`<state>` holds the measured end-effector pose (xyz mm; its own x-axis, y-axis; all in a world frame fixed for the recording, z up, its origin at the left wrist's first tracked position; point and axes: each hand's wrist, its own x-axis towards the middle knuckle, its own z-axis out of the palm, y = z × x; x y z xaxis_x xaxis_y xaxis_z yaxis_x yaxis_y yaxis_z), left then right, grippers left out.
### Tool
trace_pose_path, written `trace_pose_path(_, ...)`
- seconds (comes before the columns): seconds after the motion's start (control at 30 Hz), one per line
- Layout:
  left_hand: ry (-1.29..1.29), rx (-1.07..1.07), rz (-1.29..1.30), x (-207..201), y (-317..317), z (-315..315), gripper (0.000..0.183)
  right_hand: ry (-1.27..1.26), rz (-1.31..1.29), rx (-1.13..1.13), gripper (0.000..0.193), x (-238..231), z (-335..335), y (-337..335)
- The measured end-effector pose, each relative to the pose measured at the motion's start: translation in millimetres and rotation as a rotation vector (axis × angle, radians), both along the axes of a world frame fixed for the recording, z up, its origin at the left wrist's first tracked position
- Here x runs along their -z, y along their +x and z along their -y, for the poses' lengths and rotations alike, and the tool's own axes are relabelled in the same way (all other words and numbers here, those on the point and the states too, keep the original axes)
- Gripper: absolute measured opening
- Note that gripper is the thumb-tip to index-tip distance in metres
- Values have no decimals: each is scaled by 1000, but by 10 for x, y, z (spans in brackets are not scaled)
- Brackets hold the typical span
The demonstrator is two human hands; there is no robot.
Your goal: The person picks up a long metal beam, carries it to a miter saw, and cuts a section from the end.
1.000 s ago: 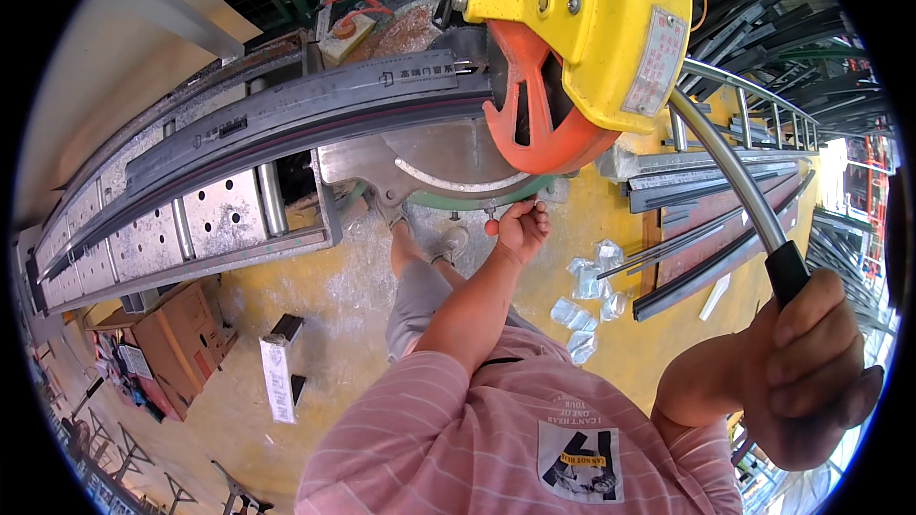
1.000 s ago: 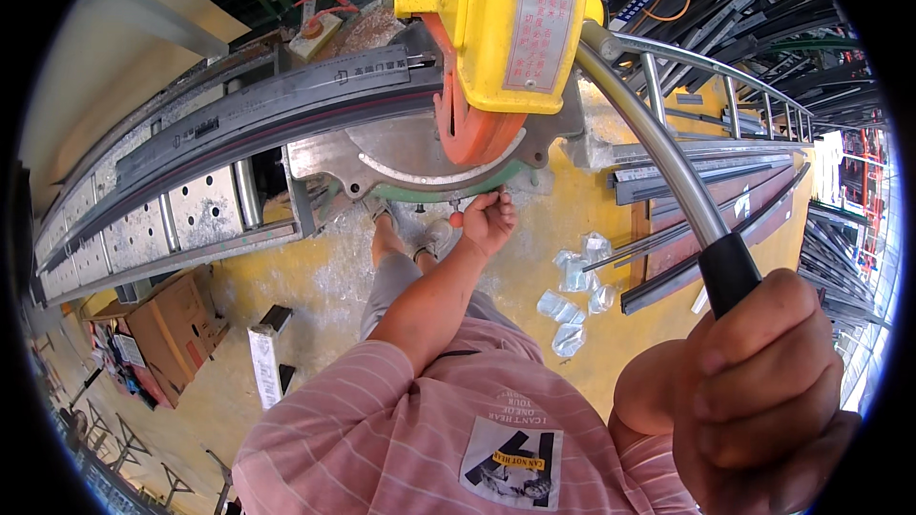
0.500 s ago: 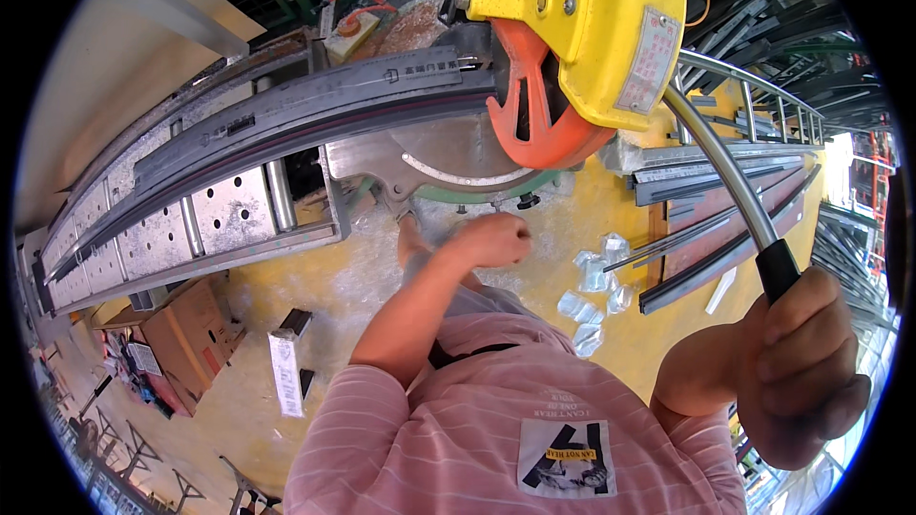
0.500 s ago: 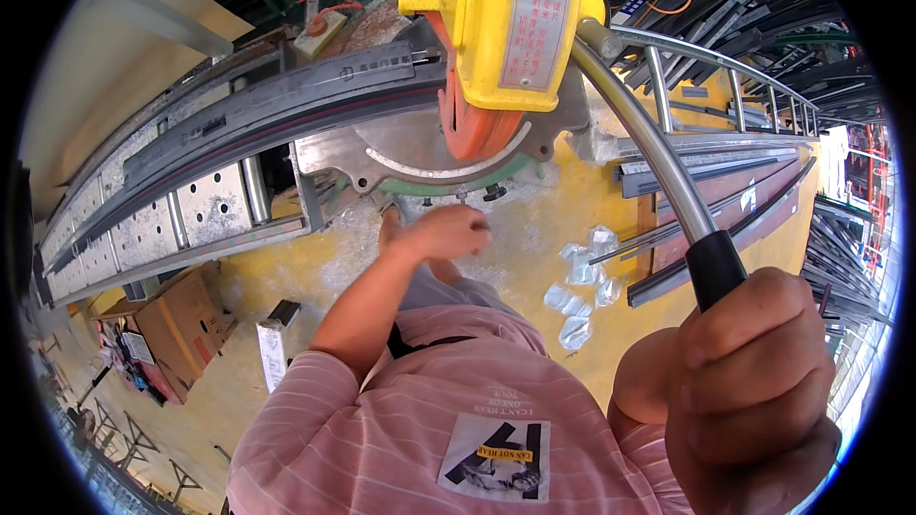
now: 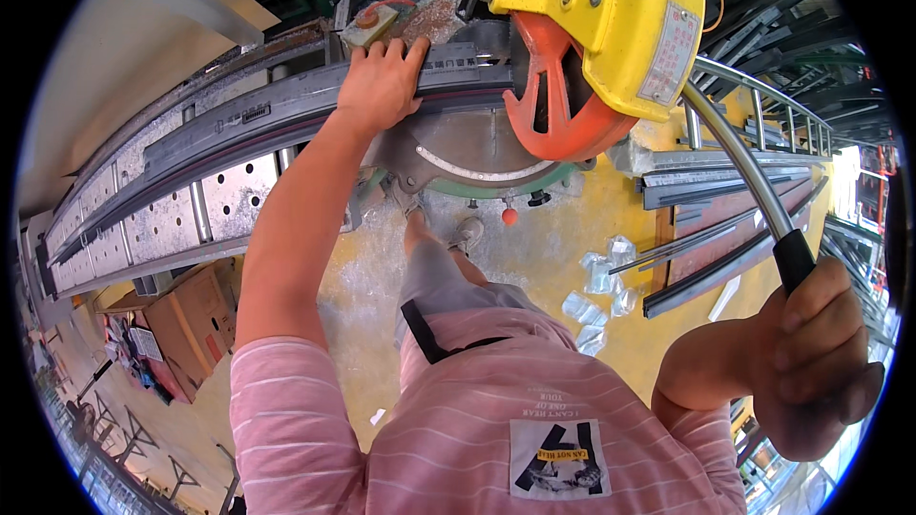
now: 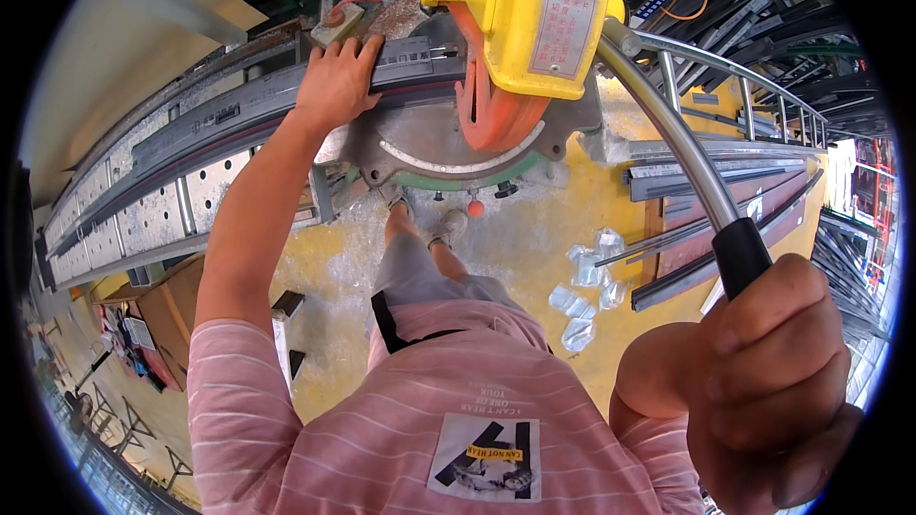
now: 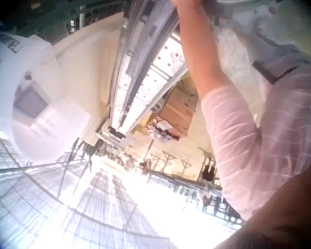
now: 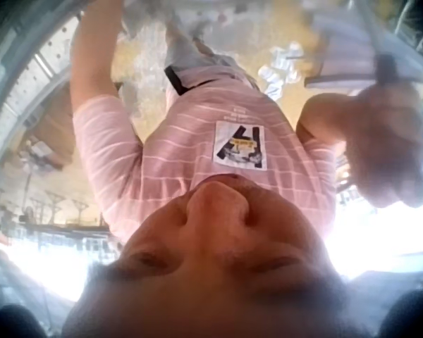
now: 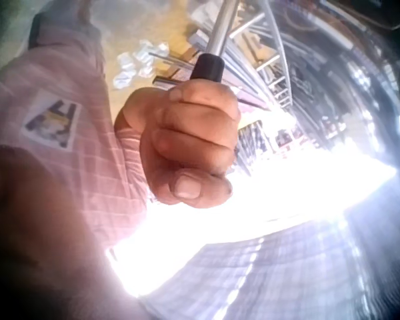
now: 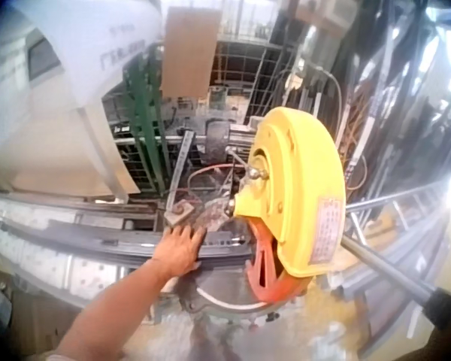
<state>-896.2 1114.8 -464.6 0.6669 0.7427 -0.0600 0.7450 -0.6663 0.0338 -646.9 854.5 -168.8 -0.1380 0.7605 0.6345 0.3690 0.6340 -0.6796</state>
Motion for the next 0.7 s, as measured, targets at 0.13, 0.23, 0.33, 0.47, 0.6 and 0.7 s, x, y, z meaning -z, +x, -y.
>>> trace_pose_path(0.13, 22, 31, 32, 62, -18, -35, 82, 21, -59, -34, 19, -21, -79, -14)
trace_pose_path(0.23, 16, 44, 17, 43, -17, -59, 81, 37, -108, -34, 19, -4, -91, -42)
trace_pose_path(0.33, 45, 68, 8, 62, -32, -83, 81, 28, -118, -54, 16, -14, -111, -23)
trace_pose_path(0.47, 96, 88, -30, 64, -18, -79, 81, 17, -48, 11, 7, -84, -177, -54)
trace_pose_path(0.6, 72, 83, -24, 58, -41, -101, 81, -94, -24, -47, 16, -264, -214, 11)
trace_pose_path(0.7, 61, 72, -20, 81, 10, -111, 81, 24, -138, 38, 16, -118, -228, -111)
